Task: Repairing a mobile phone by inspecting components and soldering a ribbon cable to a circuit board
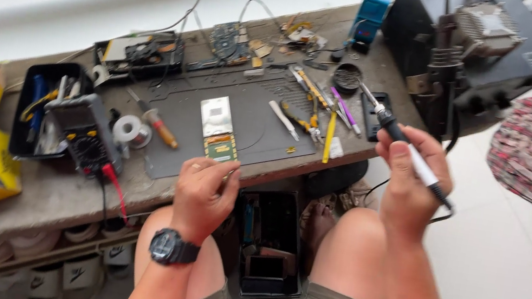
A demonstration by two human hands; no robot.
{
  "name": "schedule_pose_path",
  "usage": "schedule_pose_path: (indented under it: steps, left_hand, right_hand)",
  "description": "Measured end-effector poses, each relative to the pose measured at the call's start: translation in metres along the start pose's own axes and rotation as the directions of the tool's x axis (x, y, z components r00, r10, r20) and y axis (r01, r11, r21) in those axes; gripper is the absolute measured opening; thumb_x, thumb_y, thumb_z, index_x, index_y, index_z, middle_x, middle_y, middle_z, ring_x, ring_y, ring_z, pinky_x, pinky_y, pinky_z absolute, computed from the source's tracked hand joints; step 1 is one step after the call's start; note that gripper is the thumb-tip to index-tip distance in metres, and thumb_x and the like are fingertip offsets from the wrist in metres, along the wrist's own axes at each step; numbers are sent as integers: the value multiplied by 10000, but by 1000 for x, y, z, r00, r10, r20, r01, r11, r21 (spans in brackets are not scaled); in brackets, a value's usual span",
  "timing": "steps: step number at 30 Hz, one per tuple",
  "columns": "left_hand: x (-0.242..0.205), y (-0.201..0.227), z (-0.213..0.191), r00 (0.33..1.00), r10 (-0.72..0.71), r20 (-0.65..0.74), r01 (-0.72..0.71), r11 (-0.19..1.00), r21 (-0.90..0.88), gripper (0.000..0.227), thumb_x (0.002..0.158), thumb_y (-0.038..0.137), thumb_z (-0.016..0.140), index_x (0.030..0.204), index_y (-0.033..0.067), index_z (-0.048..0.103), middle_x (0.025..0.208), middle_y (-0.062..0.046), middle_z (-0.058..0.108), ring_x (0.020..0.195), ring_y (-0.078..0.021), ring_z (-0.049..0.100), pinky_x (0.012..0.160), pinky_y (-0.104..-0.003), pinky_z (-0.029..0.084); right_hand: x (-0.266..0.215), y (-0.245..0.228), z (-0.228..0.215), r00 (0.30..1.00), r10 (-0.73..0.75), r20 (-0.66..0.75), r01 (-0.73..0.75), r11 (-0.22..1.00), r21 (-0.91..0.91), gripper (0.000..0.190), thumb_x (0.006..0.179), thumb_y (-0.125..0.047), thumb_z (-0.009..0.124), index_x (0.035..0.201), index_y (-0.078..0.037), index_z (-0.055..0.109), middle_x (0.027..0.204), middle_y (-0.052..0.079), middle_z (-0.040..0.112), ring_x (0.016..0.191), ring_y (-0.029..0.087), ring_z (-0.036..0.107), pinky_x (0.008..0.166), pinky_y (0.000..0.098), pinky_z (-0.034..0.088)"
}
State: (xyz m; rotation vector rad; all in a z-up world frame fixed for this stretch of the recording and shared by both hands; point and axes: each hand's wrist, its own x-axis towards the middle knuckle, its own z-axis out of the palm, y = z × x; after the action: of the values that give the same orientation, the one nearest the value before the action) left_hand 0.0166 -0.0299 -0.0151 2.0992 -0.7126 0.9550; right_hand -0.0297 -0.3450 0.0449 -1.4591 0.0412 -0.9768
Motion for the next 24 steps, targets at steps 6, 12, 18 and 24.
schedule_pose_path:
  steps: [6, 12, 18, 24]
  left_hand:
    - [29, 0, 32, 976, 81, 200, -108, 986, 126, 79, 1004, 210, 743, 1050, 172, 795, 856, -50, 743, 895, -312, 757, 892, -442, 551]
    - [54, -32, 113, 907, 242, 346, -320, 928, 192, 105, 991, 146, 658, 978, 236, 711, 860, 4, 571, 794, -264, 626, 760, -413, 513]
    - [70, -42, 136, 883, 288, 371, -392, 887, 244, 108, 1064, 179, 655, 1047, 270, 711, 917, 9, 540, 785, -254, 631, 728, -391, 518]
    - [83, -36, 128, 877, 364, 313, -440, 870, 221, 128, 1071, 228, 582, 944, 237, 596, 934, 12, 473, 850, -269, 558, 754, -412, 460]
  right_hand:
    - [-45, 47, 15, 999, 33, -37, -33, 999, -1, 176, 1086, 33, 716, 1209, 148, 667, 1156, 328, 747, 1024, 422, 797, 882, 470, 705]
    - [-43, 60, 5, 996, 76, -47, -75, 997, 12, 145, 1089, 30, 702, 1189, 127, 664, 1139, 311, 752, 975, 383, 809, 848, 456, 715]
    - [-42, 64, -3, 993, 102, -63, -100, 994, 35, 164, 1114, 2, 679, 1226, 114, 637, 1175, 312, 737, 995, 393, 809, 880, 465, 715]
    - [-42, 61, 1, 992, 113, -52, -109, 990, 87, 141, 1124, -4, 669, 1227, 85, 633, 1176, 294, 740, 998, 403, 812, 865, 442, 724]
